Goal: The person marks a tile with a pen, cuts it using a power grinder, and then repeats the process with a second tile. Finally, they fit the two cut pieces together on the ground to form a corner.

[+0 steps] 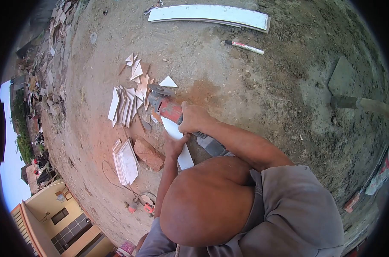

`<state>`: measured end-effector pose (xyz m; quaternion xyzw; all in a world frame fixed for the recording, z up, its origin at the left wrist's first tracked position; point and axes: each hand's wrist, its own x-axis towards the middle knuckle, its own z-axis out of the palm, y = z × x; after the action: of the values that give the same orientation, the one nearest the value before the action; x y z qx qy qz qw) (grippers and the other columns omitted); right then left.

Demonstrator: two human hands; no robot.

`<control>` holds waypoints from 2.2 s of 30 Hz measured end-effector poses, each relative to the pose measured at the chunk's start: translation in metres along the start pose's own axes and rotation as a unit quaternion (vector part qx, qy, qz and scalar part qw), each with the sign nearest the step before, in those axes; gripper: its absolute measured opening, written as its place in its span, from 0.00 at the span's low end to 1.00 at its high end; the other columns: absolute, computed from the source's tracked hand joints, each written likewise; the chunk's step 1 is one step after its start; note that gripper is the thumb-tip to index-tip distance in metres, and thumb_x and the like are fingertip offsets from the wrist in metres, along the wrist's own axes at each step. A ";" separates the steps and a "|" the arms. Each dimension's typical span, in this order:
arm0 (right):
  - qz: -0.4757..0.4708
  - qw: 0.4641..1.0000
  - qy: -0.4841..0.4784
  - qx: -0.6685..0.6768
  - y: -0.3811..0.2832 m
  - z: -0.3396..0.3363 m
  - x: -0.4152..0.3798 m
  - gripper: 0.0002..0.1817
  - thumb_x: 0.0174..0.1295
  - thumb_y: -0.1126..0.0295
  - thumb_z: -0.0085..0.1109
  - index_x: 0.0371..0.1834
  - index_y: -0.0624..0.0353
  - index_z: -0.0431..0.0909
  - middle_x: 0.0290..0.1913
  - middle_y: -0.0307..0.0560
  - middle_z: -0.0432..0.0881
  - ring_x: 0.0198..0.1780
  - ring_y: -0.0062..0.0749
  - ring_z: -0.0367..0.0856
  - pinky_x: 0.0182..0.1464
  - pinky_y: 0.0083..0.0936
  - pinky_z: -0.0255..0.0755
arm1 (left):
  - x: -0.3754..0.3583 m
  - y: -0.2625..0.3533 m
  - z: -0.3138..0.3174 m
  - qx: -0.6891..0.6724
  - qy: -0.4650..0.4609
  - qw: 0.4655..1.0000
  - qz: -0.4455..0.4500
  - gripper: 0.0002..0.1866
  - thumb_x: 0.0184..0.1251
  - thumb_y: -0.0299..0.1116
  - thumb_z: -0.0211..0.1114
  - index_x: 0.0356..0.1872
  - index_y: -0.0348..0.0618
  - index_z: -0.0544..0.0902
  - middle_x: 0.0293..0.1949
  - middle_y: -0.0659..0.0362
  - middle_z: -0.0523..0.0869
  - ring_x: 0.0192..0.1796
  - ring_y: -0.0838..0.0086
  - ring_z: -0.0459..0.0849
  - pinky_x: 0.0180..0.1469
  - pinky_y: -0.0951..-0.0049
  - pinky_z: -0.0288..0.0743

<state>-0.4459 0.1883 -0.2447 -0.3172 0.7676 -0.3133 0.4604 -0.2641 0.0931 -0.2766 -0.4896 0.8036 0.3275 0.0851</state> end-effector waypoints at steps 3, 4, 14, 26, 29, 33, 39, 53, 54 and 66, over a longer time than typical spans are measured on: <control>-0.015 1.000 0.004 0.003 -0.009 0.000 0.012 0.36 0.37 0.61 0.69 0.49 0.71 0.69 0.40 0.71 0.83 0.45 0.63 0.84 0.48 0.46 0.78 | 0.000 -0.001 -0.001 -0.010 -0.009 1.000 0.005 0.49 0.43 0.48 0.79 0.63 0.39 0.60 0.55 0.43 0.77 0.56 0.48 0.80 0.57 0.53 0.74; -0.020 1.000 0.007 0.005 -0.013 0.000 0.016 0.35 0.37 0.61 0.69 0.48 0.71 0.69 0.40 0.71 0.83 0.45 0.62 0.85 0.48 0.46 0.78 | 0.001 -0.001 -0.001 -0.007 -0.009 1.000 0.017 0.49 0.43 0.47 0.79 0.64 0.39 0.60 0.56 0.43 0.76 0.57 0.48 0.80 0.57 0.53 0.74; -0.020 1.000 0.008 0.016 -0.040 -0.005 0.046 0.38 0.37 0.62 0.68 0.52 0.75 0.70 0.45 0.71 0.83 0.49 0.60 0.84 0.52 0.42 0.79 | 0.000 0.004 -0.003 -0.023 0.007 0.999 0.034 0.48 0.44 0.46 0.79 0.64 0.40 0.60 0.54 0.45 0.77 0.55 0.51 0.81 0.57 0.54 0.74; -0.001 0.999 -0.031 0.013 -0.046 -0.002 0.055 0.40 0.37 0.61 0.69 0.54 0.76 0.71 0.46 0.71 0.83 0.50 0.57 0.84 0.52 0.40 0.79 | -0.003 0.013 -0.008 -0.038 -0.030 0.999 -0.023 0.55 0.42 0.49 0.78 0.70 0.35 0.58 0.63 0.43 0.69 0.64 0.50 0.73 0.65 0.55 0.67; -0.004 0.999 -0.036 0.015 -0.041 0.001 0.056 0.40 0.36 0.61 0.69 0.54 0.76 0.71 0.46 0.71 0.83 0.50 0.57 0.84 0.52 0.39 0.79 | -0.004 0.013 -0.008 -0.023 -0.025 0.999 -0.032 0.55 0.43 0.49 0.78 0.70 0.37 0.58 0.65 0.43 0.68 0.65 0.50 0.73 0.65 0.55 0.68; 0.002 1.000 -0.018 0.004 -0.033 0.006 0.048 0.39 0.35 0.61 0.69 0.53 0.76 0.71 0.45 0.71 0.83 0.50 0.58 0.84 0.52 0.40 0.79 | -0.002 0.008 -0.006 -0.018 -0.037 0.998 -0.037 0.52 0.44 0.49 0.78 0.68 0.38 0.59 0.61 0.43 0.73 0.61 0.50 0.77 0.61 0.55 0.71; 0.008 1.000 -0.017 0.005 -0.019 0.010 0.035 0.38 0.34 0.61 0.69 0.51 0.74 0.71 0.42 0.72 0.83 0.48 0.60 0.84 0.52 0.41 0.79 | 0.003 -0.008 0.004 -0.022 -0.006 1.000 -0.006 0.49 0.43 0.47 0.79 0.64 0.42 0.60 0.56 0.44 0.78 0.55 0.48 0.82 0.56 0.53 0.75; 0.021 0.999 -0.034 -0.003 0.003 0.008 0.002 0.41 0.33 0.57 0.71 0.51 0.72 0.71 0.44 0.72 0.82 0.48 0.62 0.83 0.51 0.41 0.77 | 0.002 -0.008 0.001 -0.014 0.026 0.999 -0.011 0.54 0.41 0.46 0.80 0.69 0.41 0.58 0.59 0.42 0.77 0.59 0.48 0.79 0.58 0.53 0.75; 0.024 0.999 -0.013 0.021 0.004 0.005 -0.001 0.41 0.33 0.56 0.71 0.51 0.72 0.72 0.45 0.72 0.82 0.49 0.60 0.83 0.52 0.41 0.77 | 0.003 -0.009 0.000 -0.029 0.014 0.999 -0.008 0.55 0.41 0.46 0.81 0.70 0.41 0.58 0.59 0.42 0.76 0.60 0.48 0.79 0.59 0.53 0.74; 0.011 0.974 0.110 0.197 0.031 -0.021 -0.001 0.33 0.38 0.63 0.74 0.50 0.65 0.75 0.41 0.48 0.81 0.41 0.31 0.80 0.46 0.29 0.74 | -0.011 0.021 0.001 -0.017 0.282 0.941 0.187 0.46 0.59 0.49 0.73 0.74 0.41 0.61 0.56 0.41 0.76 0.58 0.44 0.75 0.60 0.51 0.69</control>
<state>-0.4709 0.2114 -0.2604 -0.1758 0.7402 -0.4865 0.4297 -0.2768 0.1084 -0.2628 -0.4044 0.8660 0.1994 -0.2163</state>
